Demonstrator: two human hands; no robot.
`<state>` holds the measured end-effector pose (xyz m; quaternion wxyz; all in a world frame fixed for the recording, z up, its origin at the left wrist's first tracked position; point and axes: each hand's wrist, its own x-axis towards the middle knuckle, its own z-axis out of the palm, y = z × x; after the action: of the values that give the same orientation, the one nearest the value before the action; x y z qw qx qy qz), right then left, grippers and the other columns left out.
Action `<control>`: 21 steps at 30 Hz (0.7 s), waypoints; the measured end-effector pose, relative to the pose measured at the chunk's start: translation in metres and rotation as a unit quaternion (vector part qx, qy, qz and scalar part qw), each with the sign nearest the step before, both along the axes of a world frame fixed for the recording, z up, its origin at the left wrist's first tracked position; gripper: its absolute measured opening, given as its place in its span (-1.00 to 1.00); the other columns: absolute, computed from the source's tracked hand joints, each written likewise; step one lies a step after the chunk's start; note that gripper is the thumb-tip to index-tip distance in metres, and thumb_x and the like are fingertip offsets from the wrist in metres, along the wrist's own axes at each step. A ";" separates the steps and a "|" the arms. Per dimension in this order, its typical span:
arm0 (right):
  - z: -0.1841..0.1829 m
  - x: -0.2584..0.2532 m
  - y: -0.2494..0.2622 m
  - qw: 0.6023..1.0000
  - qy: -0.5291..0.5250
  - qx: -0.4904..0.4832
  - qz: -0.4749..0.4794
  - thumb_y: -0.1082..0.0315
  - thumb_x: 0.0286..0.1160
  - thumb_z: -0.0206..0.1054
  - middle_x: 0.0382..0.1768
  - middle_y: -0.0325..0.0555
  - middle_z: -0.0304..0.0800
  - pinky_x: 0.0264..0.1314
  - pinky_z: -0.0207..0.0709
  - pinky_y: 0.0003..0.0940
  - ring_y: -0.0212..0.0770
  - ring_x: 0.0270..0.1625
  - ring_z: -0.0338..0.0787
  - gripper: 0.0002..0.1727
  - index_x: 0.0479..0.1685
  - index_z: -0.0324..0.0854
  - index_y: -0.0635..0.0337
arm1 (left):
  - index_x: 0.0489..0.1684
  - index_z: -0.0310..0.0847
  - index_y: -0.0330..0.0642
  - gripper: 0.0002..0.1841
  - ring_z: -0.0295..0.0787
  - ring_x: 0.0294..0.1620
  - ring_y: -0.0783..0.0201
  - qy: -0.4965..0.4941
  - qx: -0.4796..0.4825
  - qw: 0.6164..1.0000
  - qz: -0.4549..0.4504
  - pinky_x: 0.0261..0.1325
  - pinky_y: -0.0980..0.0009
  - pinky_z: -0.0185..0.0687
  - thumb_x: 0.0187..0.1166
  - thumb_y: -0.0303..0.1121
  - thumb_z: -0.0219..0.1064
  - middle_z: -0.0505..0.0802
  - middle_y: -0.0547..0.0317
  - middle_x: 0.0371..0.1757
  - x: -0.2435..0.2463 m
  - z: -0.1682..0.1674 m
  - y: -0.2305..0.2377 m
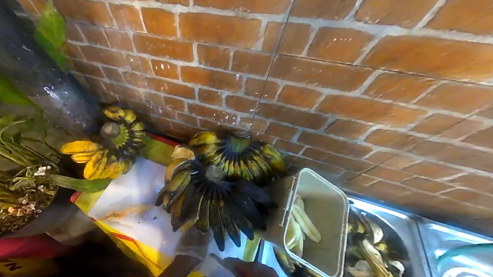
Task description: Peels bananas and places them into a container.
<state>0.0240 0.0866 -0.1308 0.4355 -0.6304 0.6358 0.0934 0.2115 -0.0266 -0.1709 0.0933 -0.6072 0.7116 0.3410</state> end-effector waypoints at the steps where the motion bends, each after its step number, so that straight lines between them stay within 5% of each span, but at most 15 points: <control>1: -0.003 -0.008 0.004 0.999 -0.014 -0.027 -0.031 -0.01 0.87 -0.04 0.18 0.17 0.86 0.23 0.60 0.46 0.34 0.21 0.84 -0.48 0.78 0.29 -0.47 | 0.48 0.60 -0.19 -0.39 0.67 0.47 -0.03 -0.002 -0.019 1.000 0.001 0.54 -0.05 0.51 0.74 0.12 0.08 0.75 -0.11 0.41 0.000 -0.001 -0.001; 4: -0.009 -0.026 0.011 0.988 -0.037 -0.096 -0.111 -0.10 0.85 -0.07 -0.05 0.14 0.88 0.10 0.69 0.31 0.23 -0.02 0.89 -0.41 0.83 0.22 -0.32 | 0.51 0.57 -0.19 -0.36 0.62 0.52 -0.05 -0.044 -0.022 0.998 -0.027 0.55 -0.08 0.50 0.73 0.16 0.05 0.70 -0.12 0.50 0.002 0.005 -0.007; 10: -0.020 -0.025 0.007 0.969 -0.093 -0.175 -0.146 -0.16 0.83 -0.11 -0.18 0.00 0.88 0.02 0.73 0.17 0.04 -0.14 0.89 -0.43 0.60 0.51 -0.16 | 0.34 0.70 -0.15 -0.40 0.63 0.50 -0.11 -0.134 0.003 0.987 -0.088 0.49 -0.18 0.52 0.68 0.16 0.08 0.73 -0.13 0.43 -0.003 0.020 -0.020; 21: -0.034 0.022 -0.038 0.948 -0.152 -0.135 -0.244 -0.21 0.78 -0.02 -0.01 0.02 0.86 0.25 0.69 0.09 -0.01 0.09 0.86 -0.39 0.39 0.61 0.06 | 0.45 0.56 -0.35 -0.42 0.59 0.52 -0.20 -0.156 0.032 0.981 -0.108 0.51 -0.23 0.49 0.58 -0.08 0.31 0.68 -0.25 0.47 -0.001 0.023 -0.033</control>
<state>0.0460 0.0481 -0.1651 0.4475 -0.5153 0.7033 -0.1991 0.2102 -0.0593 -0.1478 0.2587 -0.5690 0.7384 0.2531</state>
